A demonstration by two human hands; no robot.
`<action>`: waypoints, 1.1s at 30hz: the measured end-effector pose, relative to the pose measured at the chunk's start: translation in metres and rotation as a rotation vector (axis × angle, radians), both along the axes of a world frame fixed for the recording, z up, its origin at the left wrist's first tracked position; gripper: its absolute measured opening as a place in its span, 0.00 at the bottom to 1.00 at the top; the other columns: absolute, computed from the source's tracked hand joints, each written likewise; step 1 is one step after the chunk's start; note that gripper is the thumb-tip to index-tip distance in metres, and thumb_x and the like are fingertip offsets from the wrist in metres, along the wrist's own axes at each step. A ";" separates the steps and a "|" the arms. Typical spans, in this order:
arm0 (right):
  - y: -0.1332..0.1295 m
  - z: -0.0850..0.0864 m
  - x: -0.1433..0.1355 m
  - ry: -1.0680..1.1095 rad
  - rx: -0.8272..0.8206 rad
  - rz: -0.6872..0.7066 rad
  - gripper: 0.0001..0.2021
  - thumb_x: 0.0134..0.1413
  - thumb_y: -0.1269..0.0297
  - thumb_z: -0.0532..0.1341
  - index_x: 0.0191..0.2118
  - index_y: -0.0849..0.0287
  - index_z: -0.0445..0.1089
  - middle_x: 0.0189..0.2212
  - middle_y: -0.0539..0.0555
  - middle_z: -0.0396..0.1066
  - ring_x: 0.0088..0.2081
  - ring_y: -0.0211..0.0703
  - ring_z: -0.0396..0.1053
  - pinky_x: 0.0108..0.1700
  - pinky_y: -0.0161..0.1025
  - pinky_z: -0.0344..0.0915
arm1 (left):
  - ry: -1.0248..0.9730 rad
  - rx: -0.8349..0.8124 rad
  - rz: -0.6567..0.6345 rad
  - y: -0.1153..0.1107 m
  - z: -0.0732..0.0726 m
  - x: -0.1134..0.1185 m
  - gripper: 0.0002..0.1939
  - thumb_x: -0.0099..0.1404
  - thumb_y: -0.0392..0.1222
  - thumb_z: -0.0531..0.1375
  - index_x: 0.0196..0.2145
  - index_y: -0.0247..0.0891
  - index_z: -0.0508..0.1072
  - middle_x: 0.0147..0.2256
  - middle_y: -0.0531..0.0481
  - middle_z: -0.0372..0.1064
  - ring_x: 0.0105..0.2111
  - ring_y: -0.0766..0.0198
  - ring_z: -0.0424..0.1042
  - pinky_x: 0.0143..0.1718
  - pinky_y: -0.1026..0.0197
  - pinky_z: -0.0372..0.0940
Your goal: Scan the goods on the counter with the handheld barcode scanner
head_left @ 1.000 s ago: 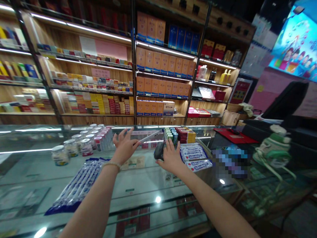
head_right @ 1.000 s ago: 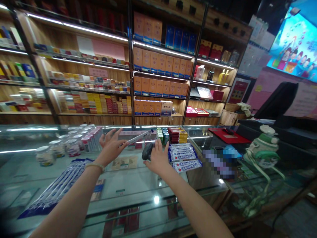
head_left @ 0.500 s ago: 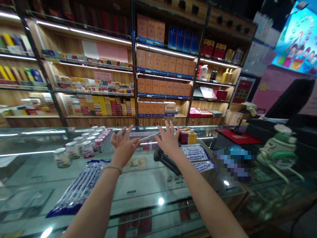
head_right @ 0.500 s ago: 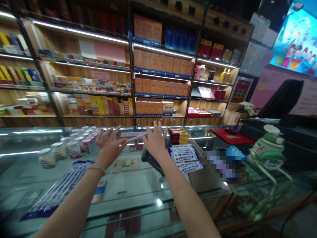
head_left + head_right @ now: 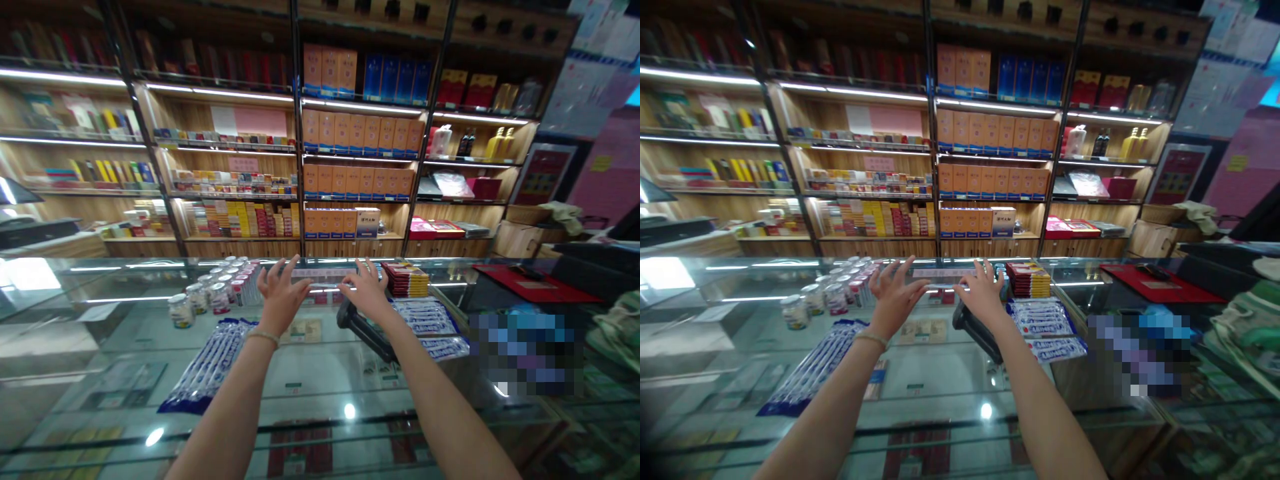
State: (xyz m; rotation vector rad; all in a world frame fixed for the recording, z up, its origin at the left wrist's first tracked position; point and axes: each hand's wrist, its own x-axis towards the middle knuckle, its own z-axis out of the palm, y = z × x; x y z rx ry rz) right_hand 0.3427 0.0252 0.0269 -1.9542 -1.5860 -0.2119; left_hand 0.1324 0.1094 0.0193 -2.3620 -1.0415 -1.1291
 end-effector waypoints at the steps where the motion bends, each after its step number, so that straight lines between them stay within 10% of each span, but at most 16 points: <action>1: -0.001 0.000 0.001 -0.001 0.001 0.011 0.14 0.64 0.49 0.60 0.42 0.51 0.78 0.72 0.57 0.52 0.74 0.59 0.39 0.68 0.70 0.35 | -0.004 0.004 -0.002 0.000 0.000 0.000 0.11 0.70 0.51 0.58 0.42 0.55 0.81 0.69 0.54 0.57 0.69 0.44 0.50 0.68 0.33 0.35; 13: -0.007 -0.004 0.001 -0.231 0.244 0.014 0.07 0.61 0.58 0.65 0.42 0.51 0.75 0.71 0.57 0.54 0.72 0.61 0.43 0.68 0.70 0.33 | -0.016 0.077 -0.010 0.004 -0.005 0.003 0.13 0.60 0.47 0.69 0.43 0.46 0.79 0.68 0.40 0.57 0.68 0.41 0.53 0.67 0.32 0.39; 21: 0.007 -0.013 0.012 0.022 0.282 -0.143 0.21 0.60 0.49 0.63 0.55 0.52 0.72 0.69 0.60 0.56 0.70 0.60 0.48 0.67 0.66 0.43 | -0.083 0.105 0.047 -0.008 0.015 0.001 0.10 0.62 0.46 0.67 0.42 0.45 0.78 0.67 0.41 0.59 0.68 0.42 0.53 0.67 0.32 0.40; 33: 0.012 -0.018 0.010 0.196 0.344 -0.054 0.12 0.64 0.54 0.59 0.38 0.52 0.79 0.64 0.53 0.65 0.67 0.56 0.52 0.65 0.61 0.47 | -0.015 0.135 0.069 -0.038 0.020 -0.027 0.12 0.58 0.48 0.70 0.38 0.44 0.77 0.65 0.41 0.62 0.67 0.43 0.55 0.67 0.35 0.38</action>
